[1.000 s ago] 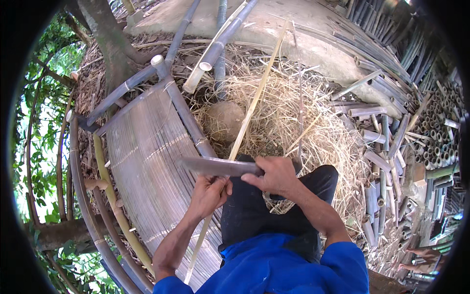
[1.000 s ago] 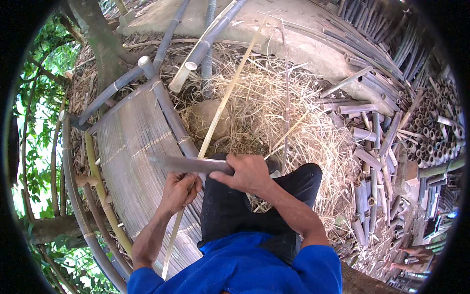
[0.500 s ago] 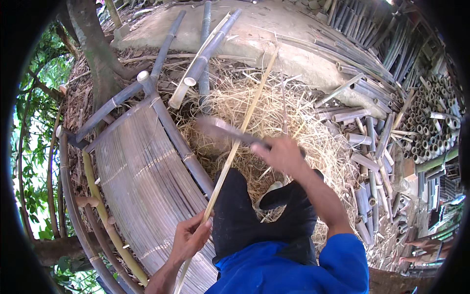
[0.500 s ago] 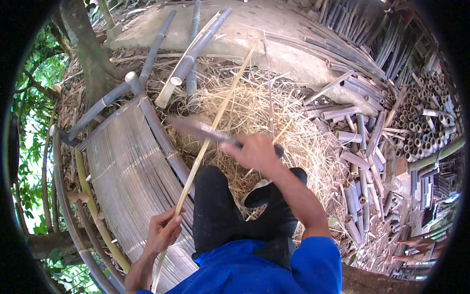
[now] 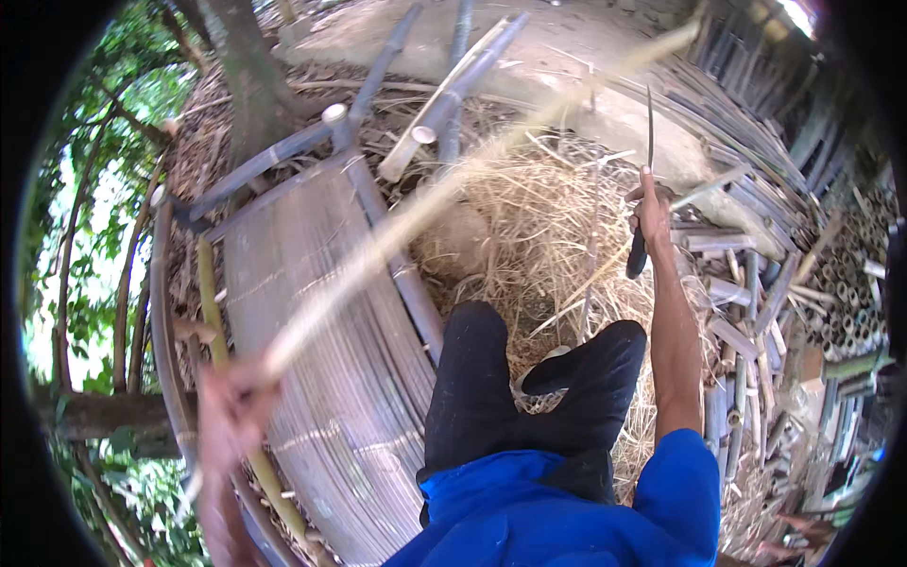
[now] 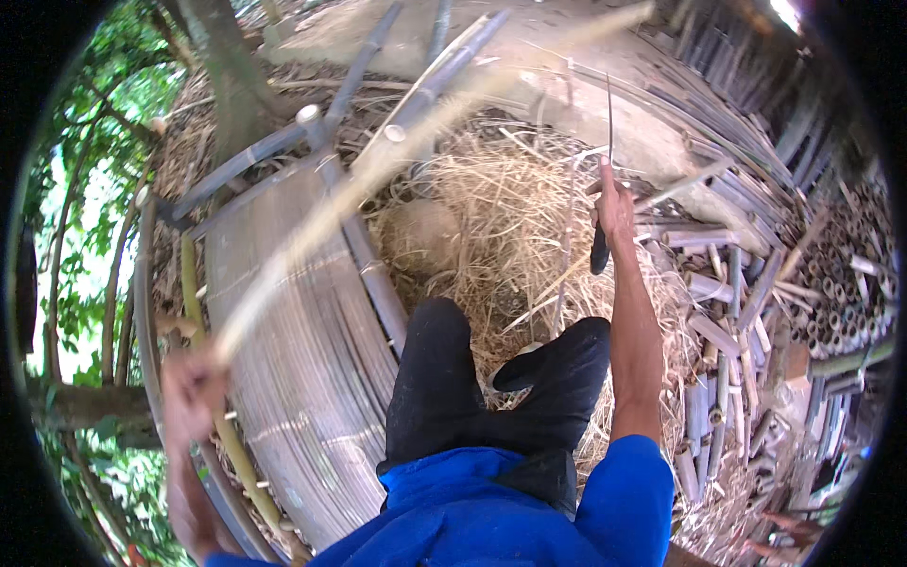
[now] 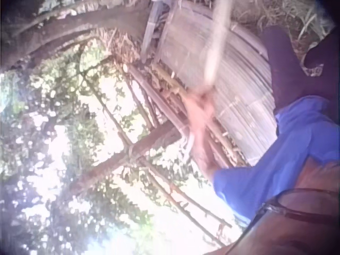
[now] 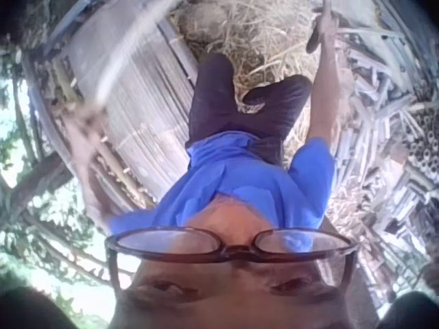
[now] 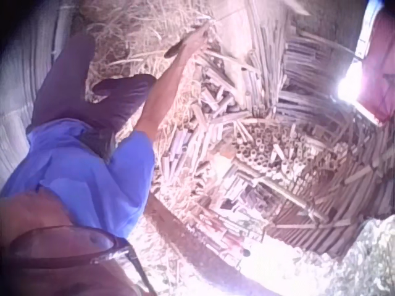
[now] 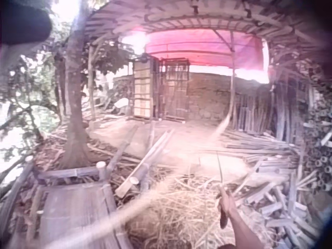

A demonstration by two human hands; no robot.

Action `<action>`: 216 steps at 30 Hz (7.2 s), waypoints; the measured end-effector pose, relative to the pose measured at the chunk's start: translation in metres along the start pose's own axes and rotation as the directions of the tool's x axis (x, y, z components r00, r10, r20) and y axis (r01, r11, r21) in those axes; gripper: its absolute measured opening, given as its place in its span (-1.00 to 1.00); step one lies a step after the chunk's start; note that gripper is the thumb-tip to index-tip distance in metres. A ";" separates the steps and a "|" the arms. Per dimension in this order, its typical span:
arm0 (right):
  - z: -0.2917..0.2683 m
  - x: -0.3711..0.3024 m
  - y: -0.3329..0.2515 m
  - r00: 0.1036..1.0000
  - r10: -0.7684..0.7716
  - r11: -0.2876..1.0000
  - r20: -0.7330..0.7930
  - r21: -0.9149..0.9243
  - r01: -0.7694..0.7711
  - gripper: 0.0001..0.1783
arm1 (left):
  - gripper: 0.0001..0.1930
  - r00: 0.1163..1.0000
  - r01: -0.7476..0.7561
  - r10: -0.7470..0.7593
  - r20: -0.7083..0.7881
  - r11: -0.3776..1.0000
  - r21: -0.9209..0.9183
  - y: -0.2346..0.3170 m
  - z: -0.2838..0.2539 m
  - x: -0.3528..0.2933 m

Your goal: The person shaves a thin strip of bamboo by repeatedly sliding a machete along its length while holding the bamboo by hand. The person sits at a bamboo workbench in an outdoor setting surrounded by straw and bamboo poles.

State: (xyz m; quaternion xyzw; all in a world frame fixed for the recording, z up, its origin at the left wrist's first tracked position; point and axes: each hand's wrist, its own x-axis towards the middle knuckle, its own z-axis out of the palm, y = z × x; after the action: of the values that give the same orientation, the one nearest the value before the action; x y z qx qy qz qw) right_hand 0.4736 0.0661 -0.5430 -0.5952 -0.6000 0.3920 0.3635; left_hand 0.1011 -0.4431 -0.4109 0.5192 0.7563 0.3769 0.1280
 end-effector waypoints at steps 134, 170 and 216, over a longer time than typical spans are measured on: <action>-0.021 -0.026 -0.037 0.965 -0.260 0.700 0.029 -0.683 0.210 -0.17 | -0.69 0.721 0.682 -0.339 0.604 0.502 -0.532 0.010 0.165 -0.056; -0.013 -0.032 -0.018 0.970 -0.170 0.712 0.176 -0.659 0.244 -0.03 | -0.74 0.806 0.539 -0.280 0.522 0.712 -0.450 0.020 0.143 -0.053; 0.075 -0.213 0.004 0.672 -0.273 0.649 0.689 -0.384 0.657 -0.27 | -0.71 0.820 0.512 -0.316 0.477 0.777 -0.366 0.010 0.217 0.026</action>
State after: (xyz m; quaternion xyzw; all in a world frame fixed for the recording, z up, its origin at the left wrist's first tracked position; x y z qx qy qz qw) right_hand 0.4134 -0.1494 -0.5719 -0.3454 -0.9100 0.2246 0.0473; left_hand 0.2241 -0.3237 -0.5467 0.3518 0.6950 0.4021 0.4812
